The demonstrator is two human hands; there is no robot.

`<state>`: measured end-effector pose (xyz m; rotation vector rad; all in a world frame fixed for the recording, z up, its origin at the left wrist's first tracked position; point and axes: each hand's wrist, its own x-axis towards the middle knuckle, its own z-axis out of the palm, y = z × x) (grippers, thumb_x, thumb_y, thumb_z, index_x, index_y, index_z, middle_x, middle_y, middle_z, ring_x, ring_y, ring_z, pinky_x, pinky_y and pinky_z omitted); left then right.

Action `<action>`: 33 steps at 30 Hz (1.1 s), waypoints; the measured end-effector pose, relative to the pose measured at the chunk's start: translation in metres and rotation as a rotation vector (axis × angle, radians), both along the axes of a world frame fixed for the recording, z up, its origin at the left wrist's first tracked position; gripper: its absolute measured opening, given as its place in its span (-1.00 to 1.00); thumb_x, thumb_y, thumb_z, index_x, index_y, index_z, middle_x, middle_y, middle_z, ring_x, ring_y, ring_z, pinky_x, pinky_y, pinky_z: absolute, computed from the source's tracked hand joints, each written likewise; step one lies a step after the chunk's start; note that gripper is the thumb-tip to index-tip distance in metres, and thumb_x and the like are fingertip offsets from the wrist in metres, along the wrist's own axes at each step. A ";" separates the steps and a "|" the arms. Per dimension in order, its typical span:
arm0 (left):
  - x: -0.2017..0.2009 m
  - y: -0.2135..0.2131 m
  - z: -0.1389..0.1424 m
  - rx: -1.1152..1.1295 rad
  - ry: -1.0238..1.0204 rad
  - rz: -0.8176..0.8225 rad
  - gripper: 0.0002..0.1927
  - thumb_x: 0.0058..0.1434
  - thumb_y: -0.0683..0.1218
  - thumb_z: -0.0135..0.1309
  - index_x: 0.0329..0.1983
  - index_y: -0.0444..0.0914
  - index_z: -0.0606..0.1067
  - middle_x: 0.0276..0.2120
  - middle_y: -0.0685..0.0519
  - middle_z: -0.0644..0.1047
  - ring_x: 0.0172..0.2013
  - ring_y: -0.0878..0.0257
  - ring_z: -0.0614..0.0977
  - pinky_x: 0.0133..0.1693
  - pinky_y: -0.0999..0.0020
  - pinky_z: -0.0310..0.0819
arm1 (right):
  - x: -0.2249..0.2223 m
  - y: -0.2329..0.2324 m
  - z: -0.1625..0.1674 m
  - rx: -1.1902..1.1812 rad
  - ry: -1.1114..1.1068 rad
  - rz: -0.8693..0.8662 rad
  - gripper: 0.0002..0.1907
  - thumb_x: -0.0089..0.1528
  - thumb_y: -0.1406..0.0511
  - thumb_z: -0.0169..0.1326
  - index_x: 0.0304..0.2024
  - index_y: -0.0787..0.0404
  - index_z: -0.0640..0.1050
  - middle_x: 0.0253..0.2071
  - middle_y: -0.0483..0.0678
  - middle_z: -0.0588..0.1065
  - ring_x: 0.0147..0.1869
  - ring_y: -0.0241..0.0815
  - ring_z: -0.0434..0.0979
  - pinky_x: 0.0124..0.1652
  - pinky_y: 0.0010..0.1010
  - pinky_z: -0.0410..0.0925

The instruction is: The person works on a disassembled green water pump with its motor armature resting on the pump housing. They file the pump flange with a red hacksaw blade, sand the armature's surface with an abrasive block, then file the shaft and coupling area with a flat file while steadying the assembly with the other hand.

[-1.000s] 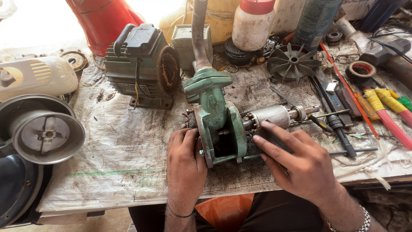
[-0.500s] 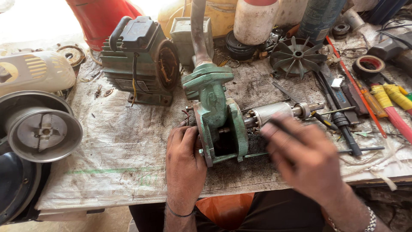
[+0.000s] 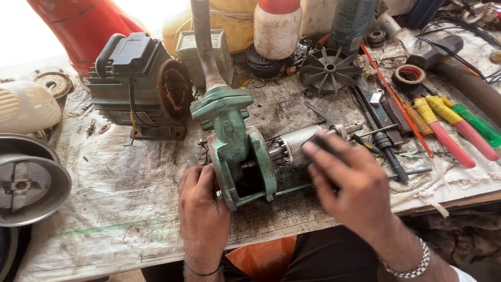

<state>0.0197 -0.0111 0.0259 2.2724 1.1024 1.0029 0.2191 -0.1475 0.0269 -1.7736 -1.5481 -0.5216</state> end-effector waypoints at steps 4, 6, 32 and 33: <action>0.000 0.000 0.000 0.044 0.035 0.016 -0.76 0.13 -0.31 0.05 -0.12 -0.32 0.53 -0.21 -0.07 0.53 -0.05 -0.04 0.54 -0.05 0.06 0.45 | 0.000 -0.001 -0.001 -0.064 0.008 0.166 -0.56 0.08 0.34 0.31 0.04 0.07 0.66 0.17 0.01 0.56 -0.25 -0.09 0.53 -0.23 -0.31 0.47; 0.000 0.000 0.000 0.035 0.040 0.016 -0.78 0.13 -0.30 0.05 -0.15 -0.32 0.53 -0.22 -0.08 0.52 -0.06 -0.03 0.54 -0.05 0.06 0.46 | -0.001 -0.002 -0.001 -0.021 0.034 0.009 -0.57 0.13 0.36 0.29 0.08 0.09 0.64 0.19 0.00 0.54 -0.08 -0.02 0.57 -0.10 -0.24 0.47; -0.004 0.005 -0.003 -0.082 -0.029 -0.055 -0.55 0.05 -0.41 -0.12 0.00 -0.30 0.51 -0.14 -0.08 0.54 -0.02 0.00 0.55 -0.04 0.09 0.48 | 0.002 -0.001 -0.005 -0.030 0.018 0.008 -0.57 0.14 0.32 0.27 0.09 0.07 0.63 0.17 0.02 0.53 0.02 -0.02 0.57 -0.01 -0.20 0.48; -0.004 0.004 -0.003 -0.078 -0.033 -0.049 -0.56 0.05 -0.40 -0.11 0.00 -0.30 0.52 -0.13 -0.07 0.55 -0.01 -0.01 0.55 -0.04 0.09 0.49 | 0.002 -0.001 -0.005 -0.028 0.007 -0.005 -0.57 0.14 0.32 0.27 0.10 0.07 0.63 0.17 0.02 0.52 0.04 0.00 0.57 0.00 -0.19 0.48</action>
